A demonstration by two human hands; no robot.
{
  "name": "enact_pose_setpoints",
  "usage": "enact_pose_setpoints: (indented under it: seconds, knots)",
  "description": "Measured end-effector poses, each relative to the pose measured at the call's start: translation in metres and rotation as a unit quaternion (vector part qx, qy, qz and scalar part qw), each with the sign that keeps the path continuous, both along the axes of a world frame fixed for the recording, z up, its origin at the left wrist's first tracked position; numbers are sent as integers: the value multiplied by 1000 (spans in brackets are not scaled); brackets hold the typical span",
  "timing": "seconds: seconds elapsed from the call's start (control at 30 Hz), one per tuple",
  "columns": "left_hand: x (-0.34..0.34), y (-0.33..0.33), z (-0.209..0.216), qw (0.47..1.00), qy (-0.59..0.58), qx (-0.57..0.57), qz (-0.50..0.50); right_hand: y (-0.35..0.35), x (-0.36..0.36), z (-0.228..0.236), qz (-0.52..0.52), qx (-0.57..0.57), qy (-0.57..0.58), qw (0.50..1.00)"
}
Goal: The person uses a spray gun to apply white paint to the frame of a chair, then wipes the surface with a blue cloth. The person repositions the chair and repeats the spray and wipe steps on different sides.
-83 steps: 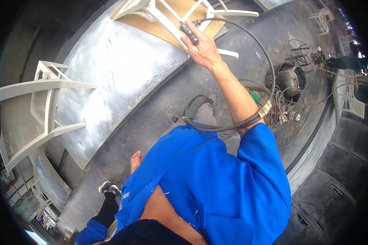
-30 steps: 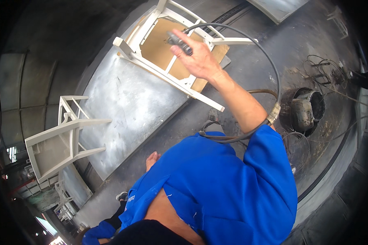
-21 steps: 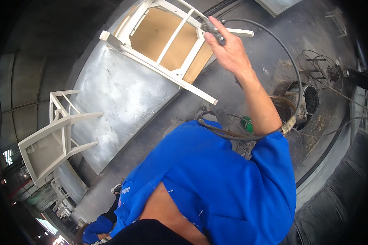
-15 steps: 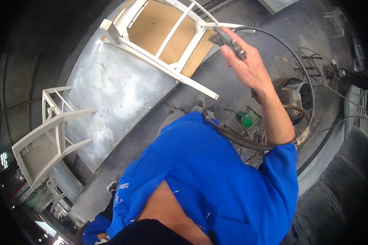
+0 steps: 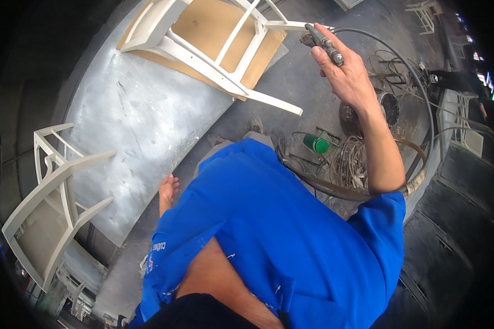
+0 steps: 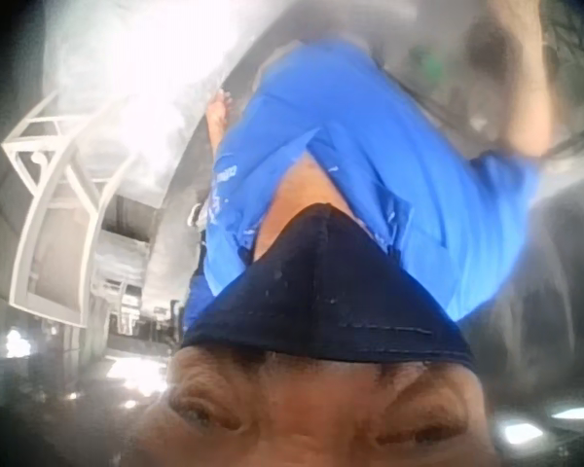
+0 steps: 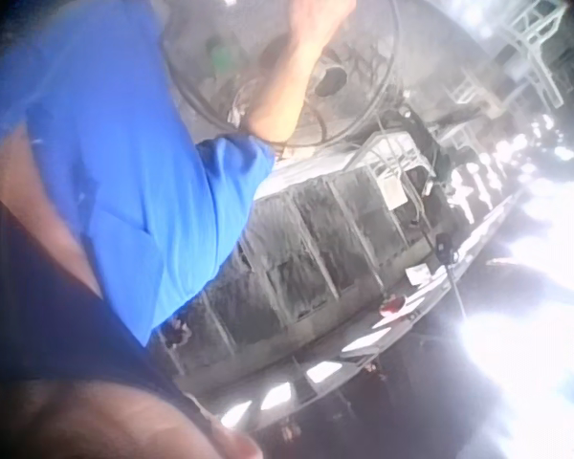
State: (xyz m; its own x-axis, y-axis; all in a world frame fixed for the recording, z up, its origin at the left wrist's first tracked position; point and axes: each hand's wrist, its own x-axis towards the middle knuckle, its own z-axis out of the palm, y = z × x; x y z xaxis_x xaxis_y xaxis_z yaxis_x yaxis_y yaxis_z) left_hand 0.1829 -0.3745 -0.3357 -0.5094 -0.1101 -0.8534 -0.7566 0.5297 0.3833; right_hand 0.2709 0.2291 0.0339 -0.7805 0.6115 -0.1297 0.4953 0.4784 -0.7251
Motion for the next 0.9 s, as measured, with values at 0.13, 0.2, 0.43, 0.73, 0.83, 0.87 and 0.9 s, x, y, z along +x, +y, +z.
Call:
enact_pose_setpoints:
  seconds: [0.13,0.2,0.43,0.73,0.83,0.87,0.9]
  knots:
    - [12,-37,-13,997,-77,-9,-21,-8,-4,-47,-38,-65,-45,996]
    - [18,-49,-10,994,-90,-20,-65,-17,-2,-75,-39,-91,-67,993]
    - [8,-33,3,995,-91,-21,-25,-5,-4,-125,-24,-126,-117,985]
    - [-37,42,18,998,-50,-12,-23,80,1,-136,-45,-22,-60,997]
    - [-49,75,30,996,-47,-32,-61,79,14,-139,-2,-76,-50,996]
    - [-52,85,35,996,-45,-35,-65,76,19,-140,16,-98,-48,994]
    - [-54,95,41,996,-43,-36,-63,71,24,-140,33,-121,-51,991]
